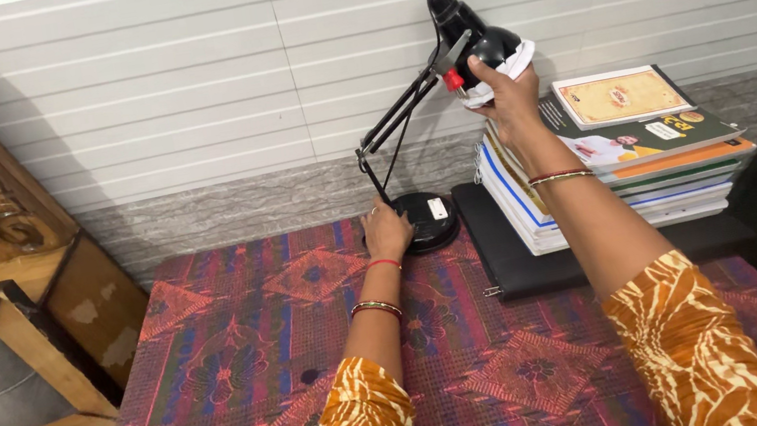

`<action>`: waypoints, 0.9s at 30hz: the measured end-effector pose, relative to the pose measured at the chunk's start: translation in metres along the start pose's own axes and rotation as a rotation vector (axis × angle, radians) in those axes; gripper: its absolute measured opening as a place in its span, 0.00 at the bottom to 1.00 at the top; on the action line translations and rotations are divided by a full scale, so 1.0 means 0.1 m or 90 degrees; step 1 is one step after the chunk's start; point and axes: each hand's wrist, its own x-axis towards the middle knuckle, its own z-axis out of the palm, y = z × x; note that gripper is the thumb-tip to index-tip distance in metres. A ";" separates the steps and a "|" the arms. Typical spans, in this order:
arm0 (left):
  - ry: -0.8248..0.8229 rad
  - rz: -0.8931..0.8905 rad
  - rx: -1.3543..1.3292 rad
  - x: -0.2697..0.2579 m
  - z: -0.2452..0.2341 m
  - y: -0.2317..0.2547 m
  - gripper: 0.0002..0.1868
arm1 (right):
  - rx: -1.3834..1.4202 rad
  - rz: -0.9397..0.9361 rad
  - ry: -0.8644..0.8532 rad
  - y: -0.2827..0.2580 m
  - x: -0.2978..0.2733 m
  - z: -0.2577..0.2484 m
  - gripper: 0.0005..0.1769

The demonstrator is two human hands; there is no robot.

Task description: The person organizes a cluttered desk by stacking books, placing a lamp, arranging pens in a holder, and tidying cables. They then wipe the desk surface with a cloth and position a tablet and water bottle.

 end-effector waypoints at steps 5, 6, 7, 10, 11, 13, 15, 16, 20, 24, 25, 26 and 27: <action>0.020 0.005 -0.028 0.00 0.05 -0.01 0.42 | -0.029 -0.032 -0.020 -0.17 -0.13 0.17 0.31; 0.023 0.005 -0.033 0.01 0.04 -0.01 0.42 | -0.035 -0.047 -0.024 -0.20 -0.14 0.21 0.31; 0.024 0.006 -0.039 0.01 0.05 -0.01 0.42 | -0.056 -0.071 -0.017 -0.22 -0.15 0.24 0.32; 0.021 0.010 -0.036 0.03 0.05 -0.02 0.42 | -0.117 -0.115 0.007 -0.30 -0.14 0.33 0.32; 0.018 0.010 -0.033 0.02 0.05 -0.01 0.42 | -0.136 -0.112 0.016 -0.33 -0.14 0.33 0.33; 0.010 0.017 -0.021 0.00 0.01 0.02 0.39 | -0.136 -0.095 0.015 -0.34 -0.17 0.32 0.32; 0.000 0.023 -0.005 -0.05 -0.13 0.09 0.38 | -0.097 -0.068 -0.005 -0.37 -0.22 0.29 0.32; -0.006 0.026 0.004 -0.08 -0.23 0.12 0.38 | -0.103 -0.070 -0.008 -0.38 -0.25 0.29 0.32; 0.121 0.082 -0.246 -0.09 -0.64 0.27 0.43 | -0.097 -0.074 -0.012 -0.34 -0.28 0.27 0.33; 0.200 0.057 -0.278 0.15 -0.66 0.41 0.31 | -0.069 -0.071 0.031 0.11 -0.21 0.20 0.30; 0.194 0.038 -0.261 0.19 -0.64 0.40 0.29 | 0.007 -0.043 0.014 0.27 -0.18 0.19 0.30; 0.188 0.020 -0.245 0.22 -0.61 0.39 0.27 | 0.083 -0.015 -0.004 0.45 -0.15 0.18 0.29; 0.165 0.005 -0.240 0.23 -0.59 0.37 0.29 | 0.160 0.016 -0.020 0.63 -0.14 0.18 0.29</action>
